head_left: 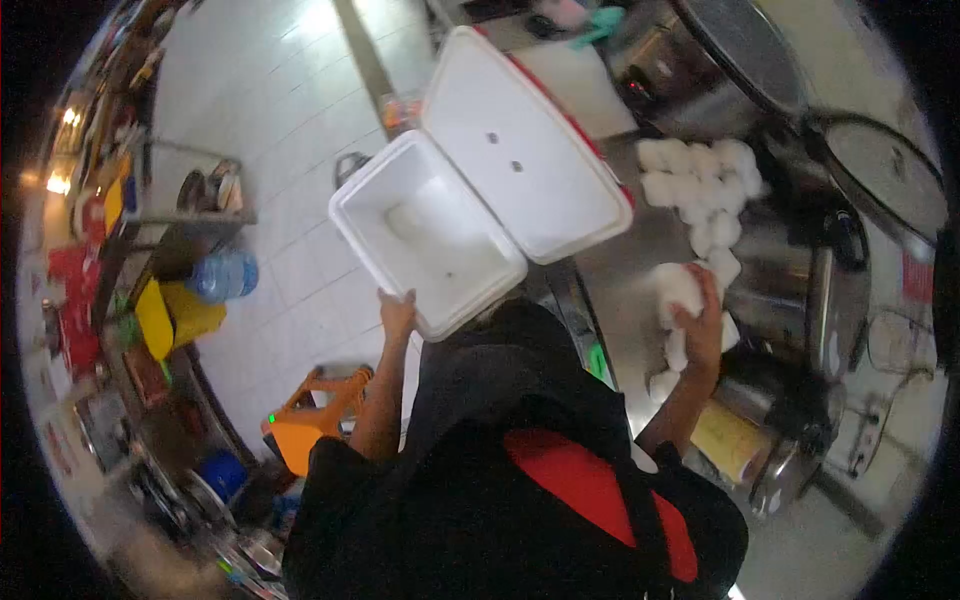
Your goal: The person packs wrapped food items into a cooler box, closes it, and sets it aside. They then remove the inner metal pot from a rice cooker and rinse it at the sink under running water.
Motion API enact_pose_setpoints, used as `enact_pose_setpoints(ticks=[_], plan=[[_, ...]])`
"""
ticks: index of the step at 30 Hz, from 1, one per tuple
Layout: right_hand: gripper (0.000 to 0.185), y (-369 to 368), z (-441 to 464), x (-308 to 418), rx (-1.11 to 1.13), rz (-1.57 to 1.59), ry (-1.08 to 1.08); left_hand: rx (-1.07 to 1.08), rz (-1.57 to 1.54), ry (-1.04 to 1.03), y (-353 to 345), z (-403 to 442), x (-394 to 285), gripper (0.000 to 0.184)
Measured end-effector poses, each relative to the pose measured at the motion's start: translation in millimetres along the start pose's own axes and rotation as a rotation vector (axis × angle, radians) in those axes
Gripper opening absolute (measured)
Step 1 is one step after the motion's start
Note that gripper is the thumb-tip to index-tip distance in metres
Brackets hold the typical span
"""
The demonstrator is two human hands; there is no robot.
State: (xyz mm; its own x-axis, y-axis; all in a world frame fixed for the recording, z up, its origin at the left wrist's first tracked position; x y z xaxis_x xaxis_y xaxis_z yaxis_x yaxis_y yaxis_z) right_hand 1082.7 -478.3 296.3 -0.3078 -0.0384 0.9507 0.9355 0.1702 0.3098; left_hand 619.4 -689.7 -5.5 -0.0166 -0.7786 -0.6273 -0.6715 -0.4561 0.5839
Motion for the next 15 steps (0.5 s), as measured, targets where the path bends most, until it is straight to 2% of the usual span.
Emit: enact_pose_setpoints(ticks=[1,3,4,5,6,7,9,10,11,12,13,14,15], plan=[[0.065,-51.2,9.6,16.7,0.238,-0.001,0.057,-0.006,0.021,-0.007,-1.4,8.4,3.2,0.074],[0.065,-153.5,26.8,35.5,0.71,0.04,0.126,0.054,-0.13,0.025,13.4,-2.0,-30.3,0.072],[0.066,-207.5,31.9,35.4,0.827,0.078,0.267,0.093,-0.208,0.038,20.6,-6.8,-44.6,0.071],[0.065,-261.6,40.1,17.6,0.951,0.158,0.231,0.085,-0.226,0.025,22.6,-4.5,-50.1,0.07],[0.065,-309.3,48.2,-8.4,0.97,0.17,0.145,0.074,-0.242,0.01,25.8,0.1,-54.4,0.068],[0.064,-353.4,55.3,-40.7,0.984,0.183,0.061,0.063,-0.255,-0.01,29.6,9.6,-58.0,0.067],[0.066,-424.0,76.3,-124.0,0.816,0.113,-0.151,0.129,-0.156,-0.134,23.9,20.8,-50.9,0.059],[0.066,-453.0,88.5,-180.4,0.67,-0.094,-0.096,0.023,-0.226,-0.185,30.9,4.0,-77.7,0.057],[0.066,-479.4,101.3,-230.0,0.517,-0.295,-0.043,-0.042,-0.213,-0.203,18.8,13.9,-56.5,0.059],[0.069,-498.6,109.2,-265.4,0.438,-0.403,0.129,0.064,-0.294,-0.203,31.2,3.1,-81.0,0.064],[0.073,-514.7,119.6,-289.9,0.358,-0.498,0.301,0.023,-0.238,-0.233,8.3,20.9,-42.7,0.067],[0.076,-528.8,132.1,-307.7,0.305,-0.418,0.312,0.04,-0.206,-0.132,21.1,8.0,-61.7,0.067],[0.08,-543.7,125.1,-324.9,0.257,-0.344,0.293,0.032,-0.162,-0.137,25.0,6.7,-60.5,0.066]])
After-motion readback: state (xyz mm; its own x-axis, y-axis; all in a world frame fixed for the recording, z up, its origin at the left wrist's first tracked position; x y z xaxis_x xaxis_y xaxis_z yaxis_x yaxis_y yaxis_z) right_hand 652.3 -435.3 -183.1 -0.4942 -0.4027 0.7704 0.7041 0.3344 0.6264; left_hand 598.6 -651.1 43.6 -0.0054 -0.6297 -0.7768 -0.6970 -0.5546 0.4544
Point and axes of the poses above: each hand's wrist, its own z-axis towards the middle knuckle, its own y-axis out of the back of the hand, x = y × z, the point moved 4 cm from there along z, towards the middle knuckle, and after that the axes turned 10 degrees about y, right-handed, at the moved point
